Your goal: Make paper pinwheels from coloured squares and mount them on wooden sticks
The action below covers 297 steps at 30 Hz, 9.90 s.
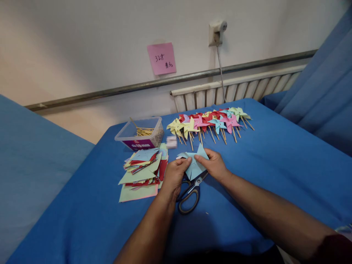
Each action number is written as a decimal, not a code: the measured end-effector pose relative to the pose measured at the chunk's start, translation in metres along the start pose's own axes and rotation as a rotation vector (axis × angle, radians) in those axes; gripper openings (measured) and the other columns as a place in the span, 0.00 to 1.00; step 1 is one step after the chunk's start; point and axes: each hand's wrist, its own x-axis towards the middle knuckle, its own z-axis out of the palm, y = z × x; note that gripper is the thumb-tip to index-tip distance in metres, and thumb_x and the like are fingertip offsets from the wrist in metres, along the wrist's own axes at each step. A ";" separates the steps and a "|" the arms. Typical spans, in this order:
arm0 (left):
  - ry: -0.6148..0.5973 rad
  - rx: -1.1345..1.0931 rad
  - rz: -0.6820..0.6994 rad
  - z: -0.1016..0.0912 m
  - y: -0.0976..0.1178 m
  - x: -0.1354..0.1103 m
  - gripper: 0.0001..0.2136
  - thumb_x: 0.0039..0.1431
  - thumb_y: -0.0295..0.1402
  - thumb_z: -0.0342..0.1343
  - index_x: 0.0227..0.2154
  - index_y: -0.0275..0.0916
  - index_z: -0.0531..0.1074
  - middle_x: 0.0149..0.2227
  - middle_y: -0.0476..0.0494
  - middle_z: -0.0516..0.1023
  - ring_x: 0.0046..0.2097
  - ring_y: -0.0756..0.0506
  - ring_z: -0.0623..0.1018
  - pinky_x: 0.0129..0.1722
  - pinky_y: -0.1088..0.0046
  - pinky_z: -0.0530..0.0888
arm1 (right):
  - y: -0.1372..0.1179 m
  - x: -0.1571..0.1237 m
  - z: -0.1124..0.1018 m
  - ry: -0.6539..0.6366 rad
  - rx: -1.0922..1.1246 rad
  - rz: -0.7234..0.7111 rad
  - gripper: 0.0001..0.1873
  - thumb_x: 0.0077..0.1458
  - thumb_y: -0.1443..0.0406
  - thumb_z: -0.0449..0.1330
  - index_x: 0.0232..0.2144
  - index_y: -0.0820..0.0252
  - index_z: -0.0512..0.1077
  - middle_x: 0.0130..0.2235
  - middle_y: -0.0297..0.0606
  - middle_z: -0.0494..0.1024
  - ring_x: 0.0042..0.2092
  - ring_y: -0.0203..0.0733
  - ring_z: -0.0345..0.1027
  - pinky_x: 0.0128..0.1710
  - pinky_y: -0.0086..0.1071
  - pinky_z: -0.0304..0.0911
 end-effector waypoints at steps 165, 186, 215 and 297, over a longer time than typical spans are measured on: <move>0.126 -0.114 0.019 0.004 0.000 0.002 0.14 0.33 0.32 0.69 0.21 0.36 0.69 0.21 0.52 0.71 0.24 0.53 0.70 0.27 0.75 0.68 | 0.001 -0.004 0.004 -0.009 -0.518 -0.373 0.07 0.49 0.69 0.61 0.21 0.56 0.69 0.33 0.35 0.75 0.39 0.41 0.69 0.44 0.37 0.62; -0.055 0.204 0.041 -0.001 0.012 -0.006 0.10 0.36 0.32 0.66 0.20 0.36 0.70 0.20 0.50 0.72 0.22 0.52 0.68 0.26 0.76 0.64 | -0.017 0.009 -0.019 -0.017 -0.177 -0.233 0.22 0.47 0.60 0.66 0.44 0.56 0.68 0.43 0.41 0.76 0.46 0.44 0.70 0.50 0.42 0.62; 0.033 -0.048 0.046 0.003 -0.005 0.001 0.17 0.36 0.32 0.70 0.32 0.33 0.77 0.31 0.42 0.80 0.30 0.46 0.77 0.34 0.71 0.72 | -0.004 0.001 0.004 -0.022 0.233 0.213 0.22 0.34 0.58 0.71 0.32 0.60 0.70 0.28 0.30 0.75 0.27 0.36 0.66 0.29 0.31 0.63; 0.058 -0.181 0.003 0.003 0.006 -0.004 0.17 0.34 0.31 0.72 0.31 0.34 0.77 0.26 0.46 0.78 0.26 0.50 0.75 0.31 0.74 0.71 | -0.002 -0.002 -0.003 0.040 -0.484 -0.528 0.06 0.50 0.67 0.61 0.23 0.55 0.69 0.44 0.40 0.75 0.49 0.47 0.67 0.52 0.44 0.61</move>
